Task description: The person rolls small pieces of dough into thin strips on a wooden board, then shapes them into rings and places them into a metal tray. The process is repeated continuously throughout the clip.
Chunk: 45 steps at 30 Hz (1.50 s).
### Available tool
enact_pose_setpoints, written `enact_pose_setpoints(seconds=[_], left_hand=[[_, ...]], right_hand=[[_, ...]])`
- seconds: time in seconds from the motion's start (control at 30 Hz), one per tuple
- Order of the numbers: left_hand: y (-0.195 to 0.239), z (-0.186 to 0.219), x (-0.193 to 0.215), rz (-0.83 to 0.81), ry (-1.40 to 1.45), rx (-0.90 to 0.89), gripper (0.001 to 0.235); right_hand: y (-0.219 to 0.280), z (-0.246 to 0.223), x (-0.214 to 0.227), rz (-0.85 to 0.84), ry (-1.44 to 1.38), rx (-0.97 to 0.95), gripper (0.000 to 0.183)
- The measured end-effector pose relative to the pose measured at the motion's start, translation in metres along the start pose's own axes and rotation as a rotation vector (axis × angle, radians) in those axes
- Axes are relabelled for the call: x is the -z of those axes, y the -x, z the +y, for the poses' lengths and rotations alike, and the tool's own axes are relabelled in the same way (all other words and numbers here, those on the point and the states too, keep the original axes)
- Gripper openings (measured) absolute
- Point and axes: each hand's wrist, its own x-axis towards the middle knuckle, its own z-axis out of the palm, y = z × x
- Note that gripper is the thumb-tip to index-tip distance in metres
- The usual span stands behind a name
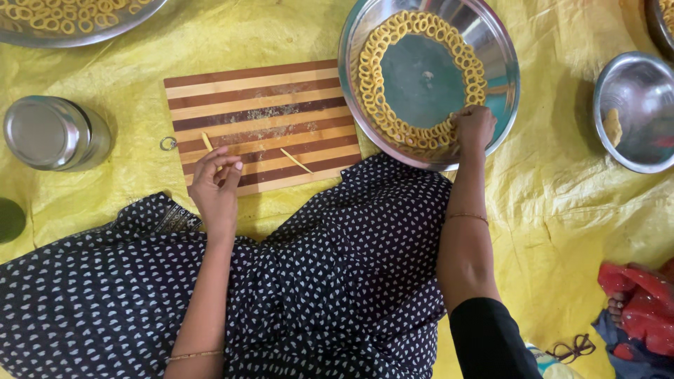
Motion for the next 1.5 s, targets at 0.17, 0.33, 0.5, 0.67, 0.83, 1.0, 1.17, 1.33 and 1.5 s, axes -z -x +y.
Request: enact_pose_setpoints(seconds=[0.17,0.33,0.5,0.67,0.83,1.0,1.17,1.33,1.5], left_hand=[[0.0,0.0,0.0,-0.001,0.007,0.008,0.006],[0.0,-0.001,0.0,0.005,0.002,0.013,0.006],[0.0,-0.002,0.002,0.008,0.013,0.009,0.007],[0.0,-0.001,0.001,0.006,0.011,0.002,0.007],[0.0,-0.001,0.002,0.012,0.007,0.008,0.007],[-0.001,-0.004,0.002,0.007,0.026,0.002,0.006],[-0.003,-0.01,0.001,0.03,0.076,0.0,0.008],[-0.006,-0.013,0.0,0.062,0.061,-0.045,0.009],[-0.007,-0.018,0.001,0.088,0.113,-0.007,0.01]], right_hand=[[-0.002,0.004,-0.005,0.003,-0.01,0.023,0.015],[-0.005,0.008,-0.007,0.019,0.024,0.067,0.014],[-0.007,0.018,-0.011,0.153,0.091,0.079,0.014],[-0.006,0.026,-0.009,0.087,0.058,0.029,0.014],[-0.002,0.025,-0.006,0.063,-0.013,-0.005,0.015],[0.005,0.013,0.005,0.111,-0.031,0.046,0.019],[0.032,-0.045,0.029,0.172,-0.067,0.184,0.018],[0.138,-0.154,0.013,-0.141,-0.405,0.456,0.014],[0.236,-0.229,-0.013,-0.32,-0.165,0.725,0.017]])
